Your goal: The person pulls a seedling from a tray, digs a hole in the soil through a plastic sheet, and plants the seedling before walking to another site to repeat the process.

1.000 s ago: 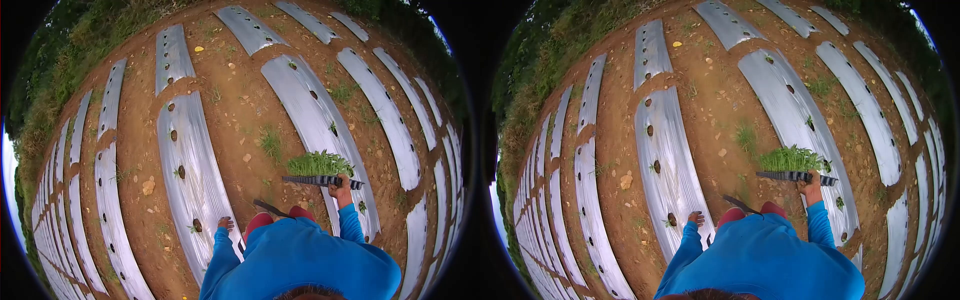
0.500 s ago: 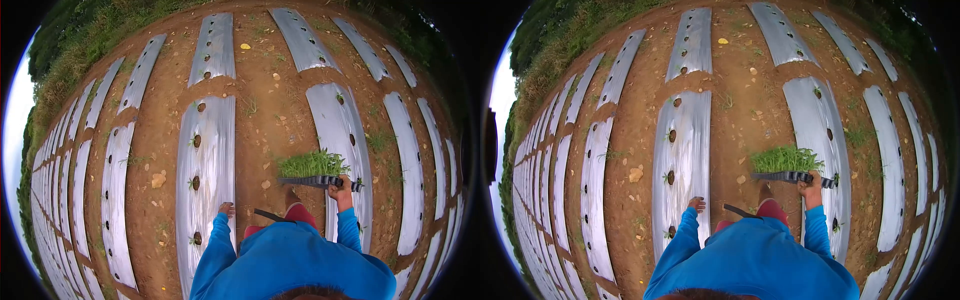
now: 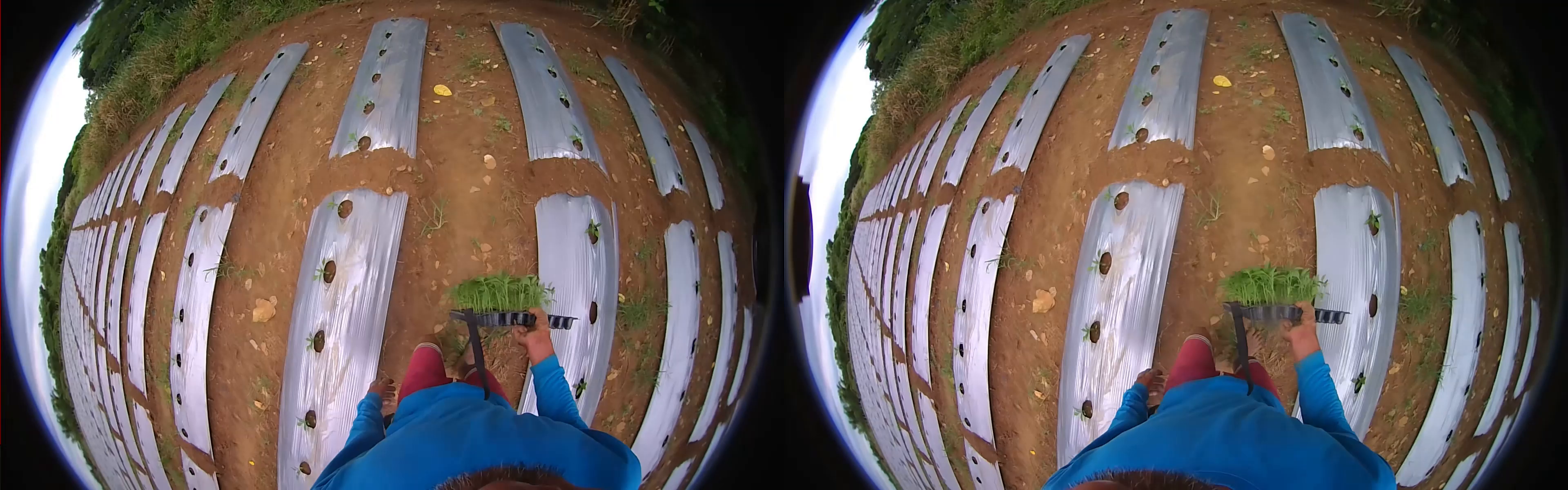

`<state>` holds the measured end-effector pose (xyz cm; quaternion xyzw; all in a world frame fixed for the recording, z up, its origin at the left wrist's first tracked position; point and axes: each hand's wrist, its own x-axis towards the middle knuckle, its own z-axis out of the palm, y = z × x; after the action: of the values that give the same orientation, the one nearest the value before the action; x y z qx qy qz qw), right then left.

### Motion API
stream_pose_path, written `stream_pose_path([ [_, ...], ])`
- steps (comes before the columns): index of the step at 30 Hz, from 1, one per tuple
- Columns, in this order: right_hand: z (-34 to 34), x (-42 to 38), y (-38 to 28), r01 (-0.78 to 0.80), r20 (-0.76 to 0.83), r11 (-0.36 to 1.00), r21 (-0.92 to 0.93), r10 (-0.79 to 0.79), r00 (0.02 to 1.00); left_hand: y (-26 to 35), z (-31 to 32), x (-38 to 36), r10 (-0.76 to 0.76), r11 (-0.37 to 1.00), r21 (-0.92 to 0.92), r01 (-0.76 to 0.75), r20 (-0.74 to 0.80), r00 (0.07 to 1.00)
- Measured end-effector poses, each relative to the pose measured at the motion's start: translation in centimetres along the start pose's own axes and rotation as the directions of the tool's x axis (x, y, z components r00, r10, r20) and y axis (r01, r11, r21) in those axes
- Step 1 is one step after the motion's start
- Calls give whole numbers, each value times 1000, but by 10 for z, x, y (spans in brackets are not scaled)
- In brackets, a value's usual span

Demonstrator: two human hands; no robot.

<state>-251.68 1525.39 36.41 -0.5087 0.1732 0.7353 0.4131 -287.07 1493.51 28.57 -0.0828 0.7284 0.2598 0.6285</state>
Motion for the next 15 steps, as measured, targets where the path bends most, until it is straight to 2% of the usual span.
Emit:
stream_pose_path([
  [1,21,2,-4,25,1,1000,-3,-25,1000,3,-7,43,41,994,-104,-27,137,990],
  [2,46,-1,-7,53,5,999,-3,-53,999,36,4,47,74,997,-22,-73,72,995],
  [3,69,3,-10,82,8,997,-3,-82,997,72,14,47,75,997,-2,-75,78,994],
  [4,85,12,-12,335,164,924,-185,-307,937,104,21,49,71,997,19,-73,81,994],
  [5,97,22,-11,571,346,758,-316,-468,813,133,29,59,102,995,5,-103,54,993],
  [6,117,36,-18,582,352,745,-328,-475,806,153,33,68,129,992,-6,-129,27,991],
  [7,137,50,-25,593,357,731,-339,-483,800,164,35,111,128,992,-6,-128,115,985],
  [8,157,71,-41,378,166,894,-240,-346,923,165,30,166,109,994,-1,-111,192,975],
  [9,174,90,-53,156,-9,984,-88,-157,988,163,31,240,95,968,216,-127,152,984],
  [10,189,108,-61,151,-34,985,-83,-155,987,162,40,286,92,899,417,-132,115,989],
  [12,218,146,-72,141,-81,987,-75,-147,986,205,72,284,381,740,588,-326,32,924],
  [13,235,159,-75,149,-53,986,-72,-153,987,230,87,273,394,736,552,-393,123,911],
  [15,264,184,-77,158,-6,986,-56,-158,987,276,112,250,239,819,464,-338,260,936],
])
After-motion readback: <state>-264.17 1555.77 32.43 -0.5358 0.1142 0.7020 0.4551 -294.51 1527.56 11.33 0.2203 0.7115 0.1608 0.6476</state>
